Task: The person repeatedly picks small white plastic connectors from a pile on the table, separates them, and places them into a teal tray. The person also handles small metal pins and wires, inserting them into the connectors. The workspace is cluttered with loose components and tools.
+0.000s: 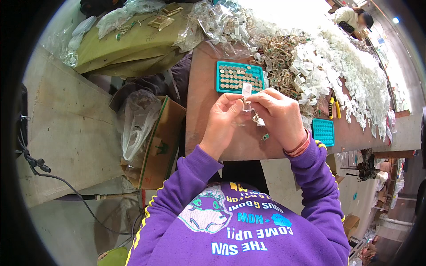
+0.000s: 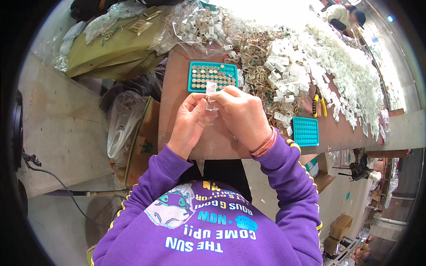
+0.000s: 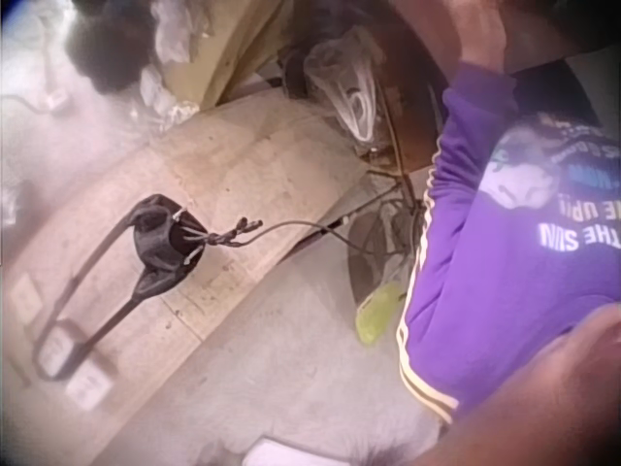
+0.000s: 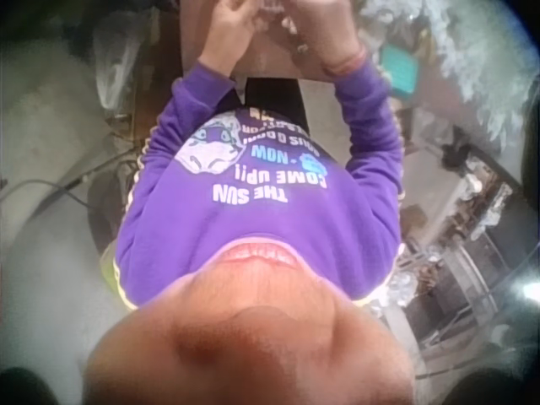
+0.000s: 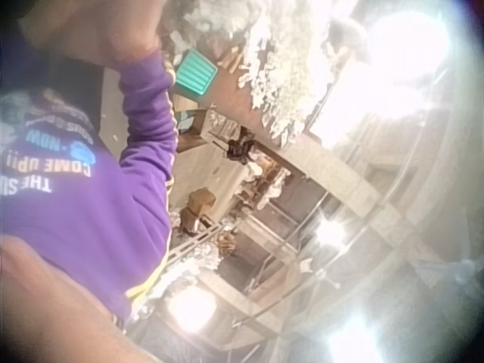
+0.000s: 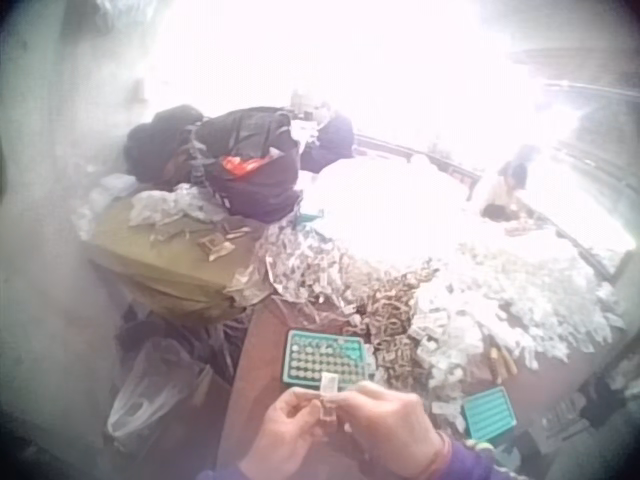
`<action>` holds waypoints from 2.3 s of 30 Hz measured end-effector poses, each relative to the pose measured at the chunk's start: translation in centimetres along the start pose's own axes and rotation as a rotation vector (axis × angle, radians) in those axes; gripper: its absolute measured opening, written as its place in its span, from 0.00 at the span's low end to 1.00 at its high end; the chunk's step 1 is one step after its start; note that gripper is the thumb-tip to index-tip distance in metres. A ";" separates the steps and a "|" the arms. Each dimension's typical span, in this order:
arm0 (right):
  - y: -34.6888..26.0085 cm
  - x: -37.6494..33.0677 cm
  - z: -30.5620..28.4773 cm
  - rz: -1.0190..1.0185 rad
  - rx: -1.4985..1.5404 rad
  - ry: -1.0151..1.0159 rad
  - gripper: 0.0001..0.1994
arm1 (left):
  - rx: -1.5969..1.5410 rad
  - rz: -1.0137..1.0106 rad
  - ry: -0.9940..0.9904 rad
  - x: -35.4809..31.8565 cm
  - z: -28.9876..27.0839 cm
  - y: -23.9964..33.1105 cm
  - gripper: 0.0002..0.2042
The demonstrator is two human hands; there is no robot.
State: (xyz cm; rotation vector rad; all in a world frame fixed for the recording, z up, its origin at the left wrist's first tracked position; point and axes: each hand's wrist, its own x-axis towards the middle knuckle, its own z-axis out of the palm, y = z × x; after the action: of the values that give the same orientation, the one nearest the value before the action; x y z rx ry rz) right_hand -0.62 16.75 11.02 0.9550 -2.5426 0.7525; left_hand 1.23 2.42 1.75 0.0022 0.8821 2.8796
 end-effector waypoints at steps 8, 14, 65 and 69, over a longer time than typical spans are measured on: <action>0.9 0.2 1.3 0.124 0.317 0.106 0.10 | -0.060 -0.042 -0.037 0.2 -0.4 -0.1 0.07; 0.0 -0.7 2.4 -0.177 -0.058 0.140 0.16 | -0.194 -0.016 -0.020 0.2 -0.4 -0.1 0.07; 1.5 1.7 1.0 -0.017 0.221 0.056 0.02 | 0.000 0.034 0.079 0.2 0.3 0.4 0.08; 1.7 1.9 0.5 0.039 0.291 -0.046 0.03 | 0.007 0.039 0.051 0.1 0.0 0.3 0.07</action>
State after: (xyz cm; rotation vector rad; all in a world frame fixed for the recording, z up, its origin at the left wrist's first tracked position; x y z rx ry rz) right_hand -3.26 16.56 10.86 1.0216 -2.5423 1.1486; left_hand 1.11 2.18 1.95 -0.0540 0.9103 2.9250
